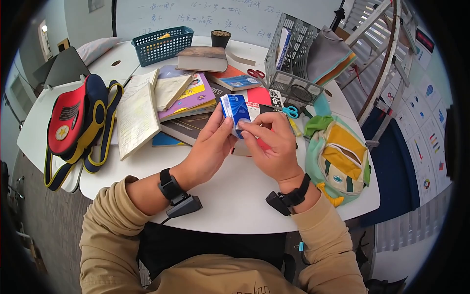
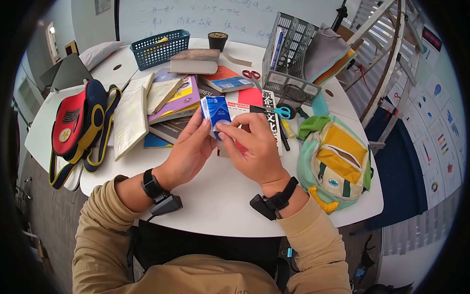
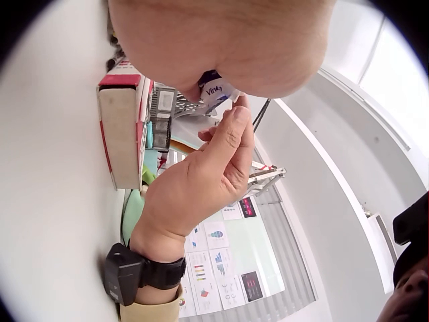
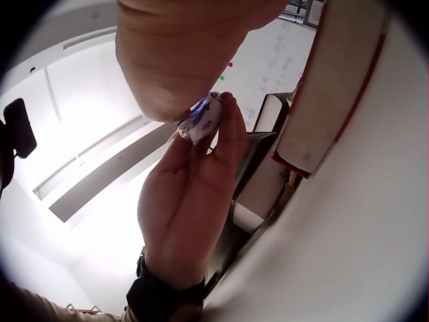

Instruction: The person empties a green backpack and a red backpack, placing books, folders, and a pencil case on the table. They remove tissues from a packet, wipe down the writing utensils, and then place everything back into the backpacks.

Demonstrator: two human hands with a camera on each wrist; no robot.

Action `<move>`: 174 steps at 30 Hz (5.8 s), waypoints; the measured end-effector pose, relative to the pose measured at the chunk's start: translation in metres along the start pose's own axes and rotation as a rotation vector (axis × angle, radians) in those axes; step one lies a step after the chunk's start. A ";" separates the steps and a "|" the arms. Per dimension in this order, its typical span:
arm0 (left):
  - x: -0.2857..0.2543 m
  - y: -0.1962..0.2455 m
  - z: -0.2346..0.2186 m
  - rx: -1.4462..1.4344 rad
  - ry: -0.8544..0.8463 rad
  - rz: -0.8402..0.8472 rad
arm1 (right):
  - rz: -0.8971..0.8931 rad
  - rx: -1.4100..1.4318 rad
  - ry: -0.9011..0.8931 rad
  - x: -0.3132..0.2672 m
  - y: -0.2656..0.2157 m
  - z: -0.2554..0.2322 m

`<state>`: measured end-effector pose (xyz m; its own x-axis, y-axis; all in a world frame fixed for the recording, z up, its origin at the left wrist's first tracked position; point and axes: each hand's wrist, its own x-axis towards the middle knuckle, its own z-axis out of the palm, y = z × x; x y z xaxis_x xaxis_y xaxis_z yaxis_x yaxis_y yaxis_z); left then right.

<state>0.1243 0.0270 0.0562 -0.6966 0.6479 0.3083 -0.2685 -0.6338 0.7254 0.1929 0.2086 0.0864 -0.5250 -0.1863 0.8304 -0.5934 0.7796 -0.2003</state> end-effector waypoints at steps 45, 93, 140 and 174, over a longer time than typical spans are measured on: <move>0.004 -0.003 -0.017 0.193 0.231 -0.069 | -0.147 0.069 -0.148 -0.001 -0.002 0.003; -0.006 0.002 -0.008 0.654 0.134 0.013 | 0.593 0.090 -0.106 -0.011 0.025 -0.004; -0.005 -0.006 -0.022 0.917 0.087 0.342 | 0.201 0.216 -0.092 -0.006 0.009 0.005; -0.010 0.004 0.002 0.729 0.042 0.345 | 0.289 0.362 -0.078 -0.003 -0.005 0.006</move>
<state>0.1319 0.0186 0.0577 -0.6893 0.4401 0.5756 0.4582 -0.3506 0.8168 0.1938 0.2019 0.0821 -0.7364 -0.0476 0.6749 -0.5834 0.5498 -0.5978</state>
